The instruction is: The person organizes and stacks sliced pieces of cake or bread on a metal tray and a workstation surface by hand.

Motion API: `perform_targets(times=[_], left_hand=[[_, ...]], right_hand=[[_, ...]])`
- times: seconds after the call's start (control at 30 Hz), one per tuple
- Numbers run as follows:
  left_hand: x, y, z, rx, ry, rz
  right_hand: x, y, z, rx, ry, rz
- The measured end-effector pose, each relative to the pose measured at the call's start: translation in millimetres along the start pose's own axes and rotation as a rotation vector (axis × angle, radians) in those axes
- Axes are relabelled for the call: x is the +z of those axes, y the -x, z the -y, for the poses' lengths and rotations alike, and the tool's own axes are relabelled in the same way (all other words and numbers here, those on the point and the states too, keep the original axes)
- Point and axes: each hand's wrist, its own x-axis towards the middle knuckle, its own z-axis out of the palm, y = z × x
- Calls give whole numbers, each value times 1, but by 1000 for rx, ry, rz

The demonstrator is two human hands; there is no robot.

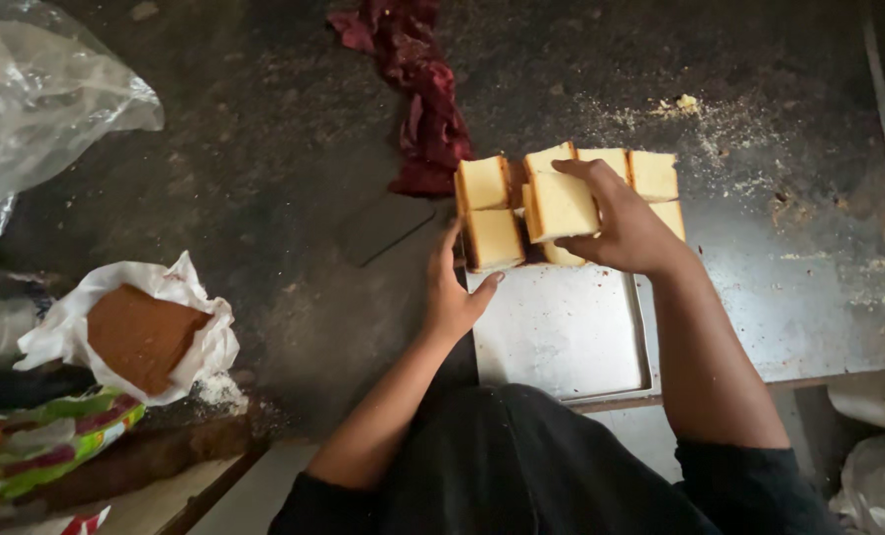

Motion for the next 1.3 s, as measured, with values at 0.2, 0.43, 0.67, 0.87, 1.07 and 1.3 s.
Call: perform_targets(times=[0.2, 0.43, 0.67, 0.87, 1.07, 1.3], left_hand=[[-6, -15, -15, 139, -236, 45], [8, -42, 1, -83, 175, 41], [20, -75, 18, -258, 476, -5], [17, -70, 8, -252, 432, 15], [19, -69, 19, -246, 341, 72], [30, -70, 36, -207, 351, 75]], right_hand=[[-8, 15, -12, 33, 47, -28], [-15, 22, -24, 32, -25, -101], [-3, 10, -37, -90, -122, -109], [2, 5, -34, -32, -149, -40], [25, -15, -27, -142, -114, -32], [41, -54, -31, -157, -67, -83]])
